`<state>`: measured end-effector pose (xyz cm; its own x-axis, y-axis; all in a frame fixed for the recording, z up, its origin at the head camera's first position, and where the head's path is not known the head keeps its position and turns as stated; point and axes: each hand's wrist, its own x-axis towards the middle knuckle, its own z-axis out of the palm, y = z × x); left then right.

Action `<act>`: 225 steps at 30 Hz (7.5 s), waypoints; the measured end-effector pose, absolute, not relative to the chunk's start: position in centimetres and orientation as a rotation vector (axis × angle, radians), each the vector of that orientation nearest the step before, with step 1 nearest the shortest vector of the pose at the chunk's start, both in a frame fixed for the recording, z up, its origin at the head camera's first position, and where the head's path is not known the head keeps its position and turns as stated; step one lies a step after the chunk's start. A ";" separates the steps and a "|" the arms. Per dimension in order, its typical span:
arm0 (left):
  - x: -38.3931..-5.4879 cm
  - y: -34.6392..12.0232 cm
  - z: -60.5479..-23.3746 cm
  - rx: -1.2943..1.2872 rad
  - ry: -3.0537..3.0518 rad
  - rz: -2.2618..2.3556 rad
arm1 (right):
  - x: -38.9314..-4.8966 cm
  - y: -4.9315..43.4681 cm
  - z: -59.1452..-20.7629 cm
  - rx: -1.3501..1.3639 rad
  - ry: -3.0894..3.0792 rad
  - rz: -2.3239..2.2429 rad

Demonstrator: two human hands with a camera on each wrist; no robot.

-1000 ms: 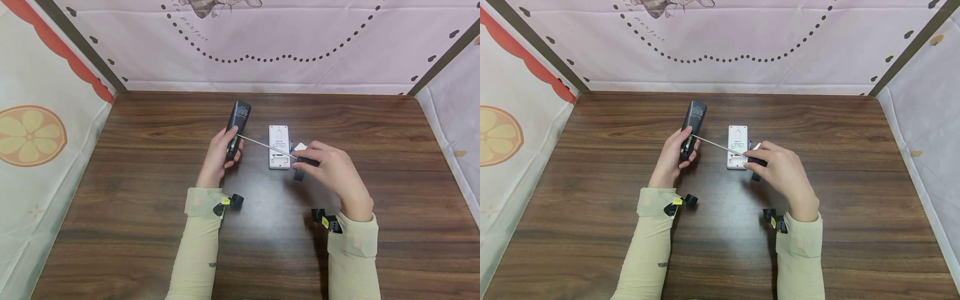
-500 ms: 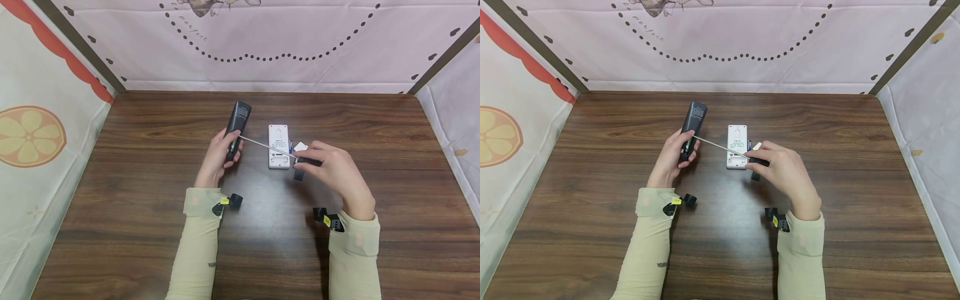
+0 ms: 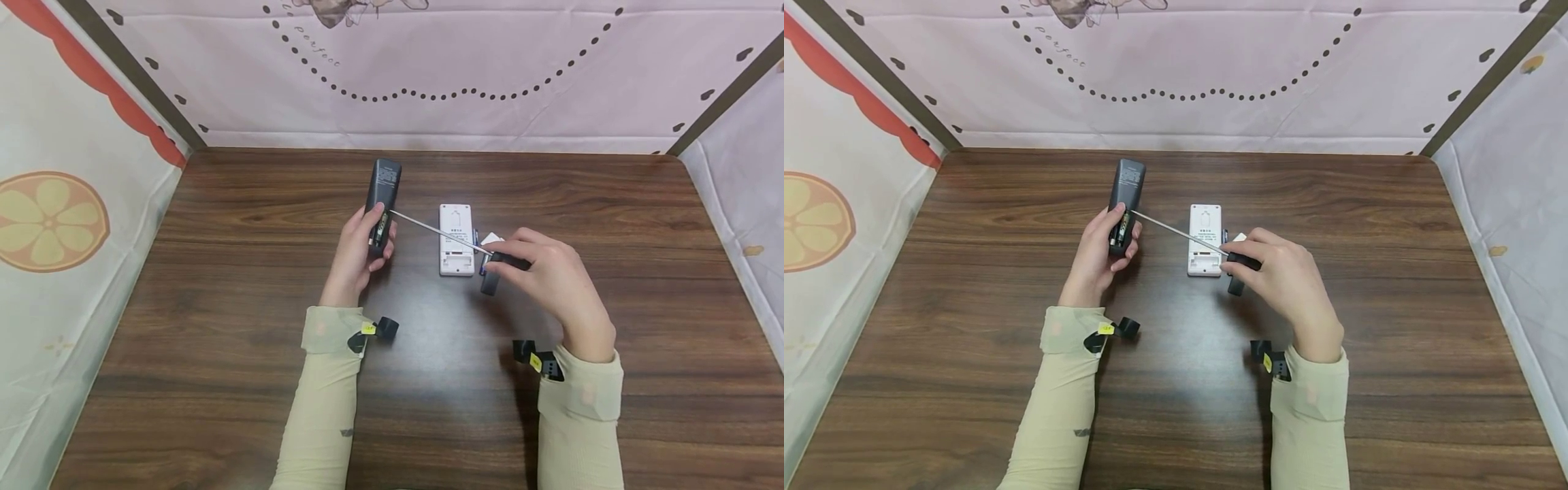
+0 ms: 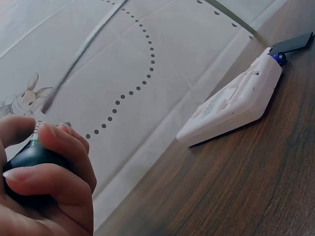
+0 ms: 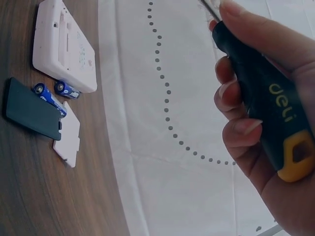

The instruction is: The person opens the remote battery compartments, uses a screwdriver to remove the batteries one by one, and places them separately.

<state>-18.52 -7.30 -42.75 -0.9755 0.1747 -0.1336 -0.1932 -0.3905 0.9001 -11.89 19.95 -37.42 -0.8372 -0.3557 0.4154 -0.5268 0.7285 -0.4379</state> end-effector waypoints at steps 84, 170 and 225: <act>-19.0 -7.3 -43.4 -0.163 1.837 2.406 | -11.4 18.0 -37.1 0.882 -2.788 0.684; -18.8 -7.3 -43.6 -0.192 1.735 2.456 | -11.2 16.8 -37.2 0.781 -2.614 0.518; -18.8 -7.6 -43.2 -0.092 1.275 2.648 | -11.3 17.6 -37.0 0.848 -2.627 0.692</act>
<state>-18.82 -7.58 -43.25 -0.9778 0.1535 -0.1424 -0.2070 -0.6077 0.7667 -11.31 17.57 -36.99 -0.7826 -0.4676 0.4110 -0.6093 0.7105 -0.3520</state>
